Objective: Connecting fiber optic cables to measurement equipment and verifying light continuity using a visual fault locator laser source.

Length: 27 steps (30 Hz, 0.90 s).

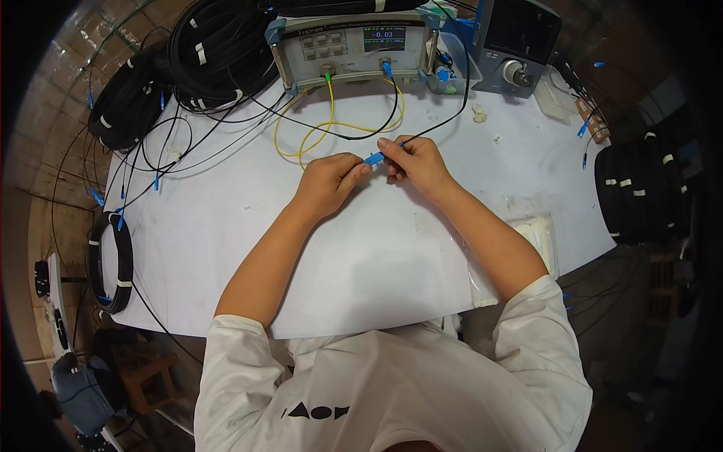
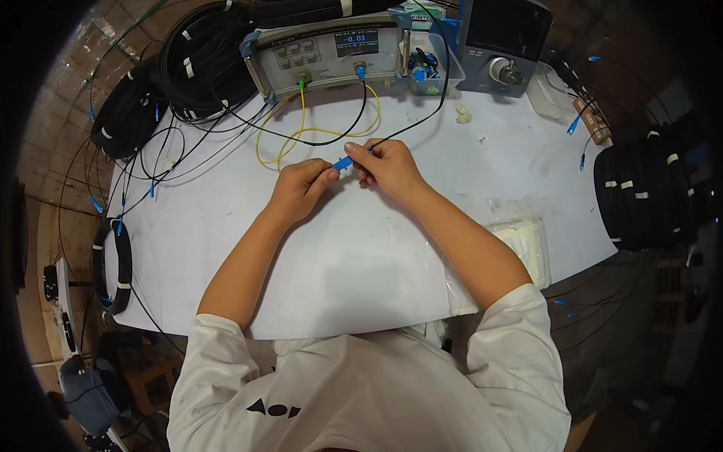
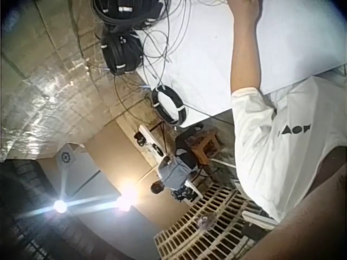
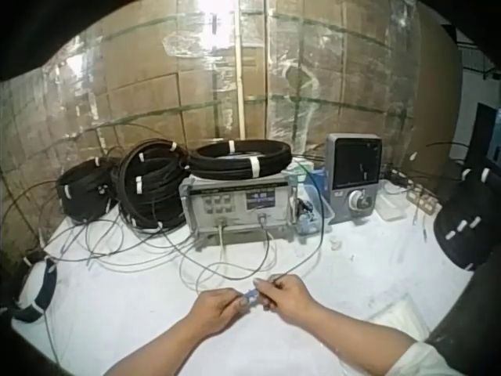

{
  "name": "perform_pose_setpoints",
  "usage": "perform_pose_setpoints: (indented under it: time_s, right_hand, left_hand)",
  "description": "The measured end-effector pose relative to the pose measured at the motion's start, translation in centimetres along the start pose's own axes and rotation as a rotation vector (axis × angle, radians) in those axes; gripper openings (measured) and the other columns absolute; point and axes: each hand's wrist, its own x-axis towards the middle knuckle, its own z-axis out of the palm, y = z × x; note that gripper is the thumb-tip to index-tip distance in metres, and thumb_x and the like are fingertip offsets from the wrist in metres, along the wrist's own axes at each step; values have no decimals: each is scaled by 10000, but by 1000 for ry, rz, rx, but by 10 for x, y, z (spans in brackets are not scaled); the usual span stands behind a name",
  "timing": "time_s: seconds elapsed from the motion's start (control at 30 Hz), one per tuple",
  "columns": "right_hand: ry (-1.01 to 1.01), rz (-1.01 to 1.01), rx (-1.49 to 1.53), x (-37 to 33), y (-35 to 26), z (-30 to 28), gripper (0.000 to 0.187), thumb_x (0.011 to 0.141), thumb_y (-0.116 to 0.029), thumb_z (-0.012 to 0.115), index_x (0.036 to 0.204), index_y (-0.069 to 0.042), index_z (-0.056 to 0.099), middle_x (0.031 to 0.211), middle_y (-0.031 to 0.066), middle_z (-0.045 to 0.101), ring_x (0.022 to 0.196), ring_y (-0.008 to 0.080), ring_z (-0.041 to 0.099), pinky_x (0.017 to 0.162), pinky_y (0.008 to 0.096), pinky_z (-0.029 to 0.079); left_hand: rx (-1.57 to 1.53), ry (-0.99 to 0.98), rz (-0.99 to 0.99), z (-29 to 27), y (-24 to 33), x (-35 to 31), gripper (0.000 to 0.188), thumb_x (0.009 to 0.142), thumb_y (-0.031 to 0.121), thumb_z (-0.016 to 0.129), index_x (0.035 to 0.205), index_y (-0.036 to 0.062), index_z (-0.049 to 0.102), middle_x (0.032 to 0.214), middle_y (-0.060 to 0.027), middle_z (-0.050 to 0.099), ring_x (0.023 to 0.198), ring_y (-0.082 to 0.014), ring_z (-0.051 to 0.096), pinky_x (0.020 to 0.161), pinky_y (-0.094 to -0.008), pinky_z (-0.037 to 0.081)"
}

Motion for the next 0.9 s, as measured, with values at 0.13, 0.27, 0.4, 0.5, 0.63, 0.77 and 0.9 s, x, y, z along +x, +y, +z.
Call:
perform_pose_setpoints:
  time_s: [0.13, 0.27, 0.4, 0.5, 0.63, 0.77, 0.9]
  right_hand:
    - [-19, -43, 80, 1, 5, 0, 312, 932, -305, 698, 843, -15, 624, 625, 29, 588, 540, 91, 538, 532, 250, 491]
    - [25, -107, 73, 1, 7, 0, 311, 934, -299, 696, 826, -16, 627, 686, 28, 611, 580, 87, 563, 544, 244, 489]
    - [-98, -43, 143, 3, 8, -7, 337, 942, -329, 682, 800, -28, 628, 688, 17, 606, 568, 75, 545, 524, 245, 478]
    - [-92, -14, 135, 4, 6, -7, 344, 944, -335, 678, 793, -31, 627, 686, 16, 603, 571, 74, 543, 526, 243, 477]
    - [-112, -6, 122, 7, 8, -9, 352, 945, -348, 673, 810, -28, 618, 693, 19, 595, 574, 84, 549, 554, 255, 506]
    - [-62, -16, 201, 4, 6, -3, 300, 932, -288, 698, 856, -8, 620, 721, 21, 606, 600, 85, 550, 549, 257, 498]
    - [-46, -31, 211, 4, 10, -6, 262, 922, -191, 706, 1045, 27, 628, 815, 59, 654, 666, 126, 629, 614, 284, 565]
  left_hand:
    - [-121, -19, -124, -2, 2, 1, 196, 944, 187, 641, 980, -2, 677, 781, -125, 633, 660, -238, 564, 622, -340, 452]
    - [-139, -55, -71, -4, -1, 0, 196, 956, 177, 629, 979, -13, 672, 784, -120, 624, 665, -228, 552, 632, -333, 452]
    - [-330, -140, -126, -5, 4, 1, 235, 983, 191, 599, 976, -34, 666, 743, -81, 607, 666, -151, 535, 630, -297, 450]
    - [-350, -144, -142, -4, 1, 0, 249, 988, 199, 594, 980, -37, 672, 753, -81, 616, 673, -149, 548, 635, -295, 458]
    - [-381, -151, -167, -4, 2, 1, 244, 986, 195, 598, 987, -36, 676, 763, -79, 627, 684, -147, 568, 644, -292, 469]
    - [-207, -63, -167, -1, -1, 1, 230, 969, 190, 621, 1007, -29, 680, 768, -75, 637, 684, -140, 572, 645, -286, 468]
    - [-298, 7, -306, 1, -5, 3, 245, 921, 186, 694, 1041, -28, 689, 799, -51, 669, 697, -104, 567, 644, -262, 466]
